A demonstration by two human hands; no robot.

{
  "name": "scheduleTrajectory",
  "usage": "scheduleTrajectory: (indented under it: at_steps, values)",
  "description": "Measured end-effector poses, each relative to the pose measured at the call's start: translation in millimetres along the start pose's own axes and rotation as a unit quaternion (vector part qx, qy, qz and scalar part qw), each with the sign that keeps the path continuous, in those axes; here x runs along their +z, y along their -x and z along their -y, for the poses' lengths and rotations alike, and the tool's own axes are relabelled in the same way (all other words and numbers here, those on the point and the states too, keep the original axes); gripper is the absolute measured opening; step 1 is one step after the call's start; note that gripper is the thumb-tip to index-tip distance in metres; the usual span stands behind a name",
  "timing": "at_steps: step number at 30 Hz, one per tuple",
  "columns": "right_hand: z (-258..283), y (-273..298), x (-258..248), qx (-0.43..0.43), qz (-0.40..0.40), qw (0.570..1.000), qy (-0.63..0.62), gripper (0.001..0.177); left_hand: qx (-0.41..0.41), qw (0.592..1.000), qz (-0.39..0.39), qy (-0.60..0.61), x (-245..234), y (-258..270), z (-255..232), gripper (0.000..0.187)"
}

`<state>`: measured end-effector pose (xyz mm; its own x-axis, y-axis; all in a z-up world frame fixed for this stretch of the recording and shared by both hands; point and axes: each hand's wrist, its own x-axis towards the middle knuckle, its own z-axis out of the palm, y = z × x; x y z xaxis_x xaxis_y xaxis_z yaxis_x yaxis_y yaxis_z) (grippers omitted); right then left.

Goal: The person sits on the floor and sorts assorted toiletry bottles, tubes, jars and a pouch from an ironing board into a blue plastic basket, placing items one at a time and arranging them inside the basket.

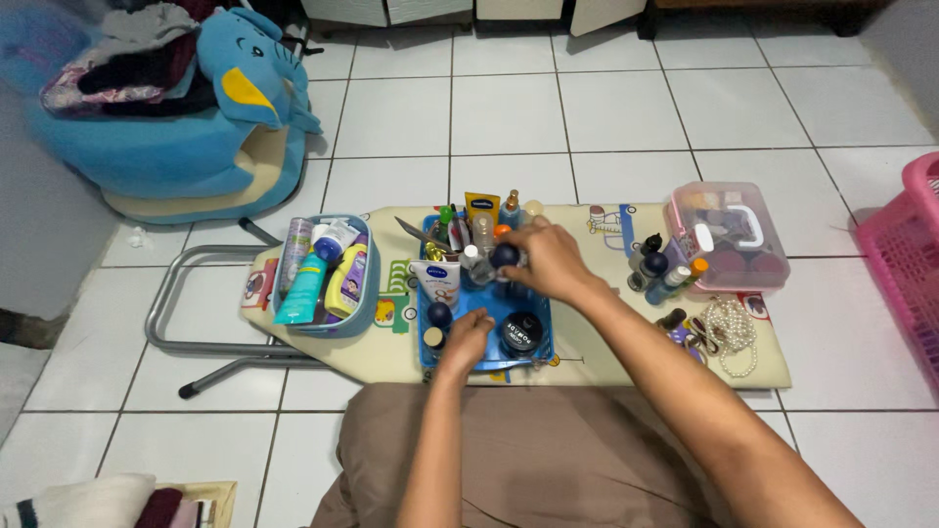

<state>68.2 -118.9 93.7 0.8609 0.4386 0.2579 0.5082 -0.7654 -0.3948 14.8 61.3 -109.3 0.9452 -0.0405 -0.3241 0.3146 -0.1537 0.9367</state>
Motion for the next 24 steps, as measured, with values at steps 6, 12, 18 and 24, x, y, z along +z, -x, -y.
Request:
scheduleTrajectory:
  at_steps: [6,12,18,24]
  values:
    - [17.0,-6.5,60.6,-0.059,0.077,0.987,0.13,0.047,-0.065,0.994,-0.021,0.086,11.7,-15.8,12.6,0.051]
    - [7.8,-10.4,97.2,-0.097,0.064,0.977,0.178,0.044,-0.002,0.975,-0.019,0.222,21.7,-30.6,14.1,0.052]
    - [1.4,-11.1,117.8,-0.119,0.043,0.977,0.172,0.039,-0.004,0.966,-0.052,0.253,28.4,-52.4,31.7,0.045]
    - [0.2,-12.3,114.6,-0.127,0.035,0.98,0.147,0.038,-0.081,0.953,-0.028,0.291,24.7,-71.0,48.6,0.044]
